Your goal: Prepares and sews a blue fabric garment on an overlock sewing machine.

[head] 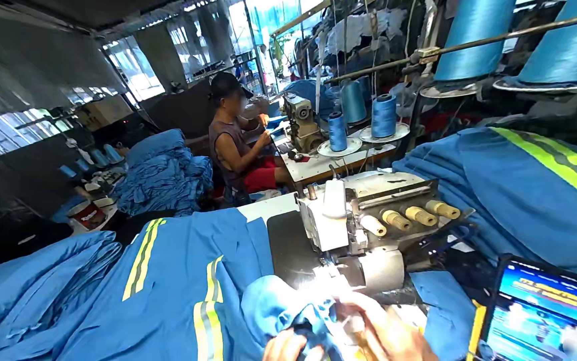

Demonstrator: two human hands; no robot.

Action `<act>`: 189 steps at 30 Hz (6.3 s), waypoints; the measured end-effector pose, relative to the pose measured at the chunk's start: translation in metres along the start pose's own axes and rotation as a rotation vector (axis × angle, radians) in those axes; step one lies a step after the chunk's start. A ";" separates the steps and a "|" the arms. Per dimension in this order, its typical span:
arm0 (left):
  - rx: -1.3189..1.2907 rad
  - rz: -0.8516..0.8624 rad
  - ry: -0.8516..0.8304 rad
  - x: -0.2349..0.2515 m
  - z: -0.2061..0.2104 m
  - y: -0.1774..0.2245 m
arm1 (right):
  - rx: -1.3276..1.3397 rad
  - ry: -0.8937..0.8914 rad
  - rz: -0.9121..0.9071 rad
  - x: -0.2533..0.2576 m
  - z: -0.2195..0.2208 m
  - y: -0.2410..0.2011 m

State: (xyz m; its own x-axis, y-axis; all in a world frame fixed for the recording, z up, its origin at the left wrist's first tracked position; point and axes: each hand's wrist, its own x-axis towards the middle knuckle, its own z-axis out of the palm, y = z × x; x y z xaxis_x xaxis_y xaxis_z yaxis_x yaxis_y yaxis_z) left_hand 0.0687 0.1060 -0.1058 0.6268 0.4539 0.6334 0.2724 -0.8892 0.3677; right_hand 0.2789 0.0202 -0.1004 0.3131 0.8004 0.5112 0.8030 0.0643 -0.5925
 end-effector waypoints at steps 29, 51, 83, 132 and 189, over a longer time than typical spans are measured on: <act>-0.928 -0.806 0.174 0.007 -0.084 -0.027 | 0.939 -0.241 0.356 0.004 -0.009 -0.014; -1.160 -0.612 0.449 -0.048 -0.065 -0.051 | 0.801 -0.690 0.155 -0.014 -0.012 -0.024; -0.932 -1.169 0.799 -0.014 -0.053 -0.005 | -0.043 -0.191 -0.484 -0.057 0.036 -0.060; -0.286 -0.155 0.412 0.025 -0.152 0.004 | 1.044 -0.110 -0.055 0.031 -0.088 -0.129; -0.024 -0.723 0.653 -0.035 -0.236 -0.150 | -0.076 -0.035 -0.342 0.000 0.035 -0.065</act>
State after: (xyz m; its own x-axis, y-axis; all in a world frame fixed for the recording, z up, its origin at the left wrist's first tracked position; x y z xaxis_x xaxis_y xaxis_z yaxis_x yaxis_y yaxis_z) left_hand -0.1664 0.2373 -0.0218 -0.2157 0.8393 0.4991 0.4128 -0.3848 0.8255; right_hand 0.2084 0.0369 -0.0836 0.0031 0.7604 0.6495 0.8942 0.2887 -0.3422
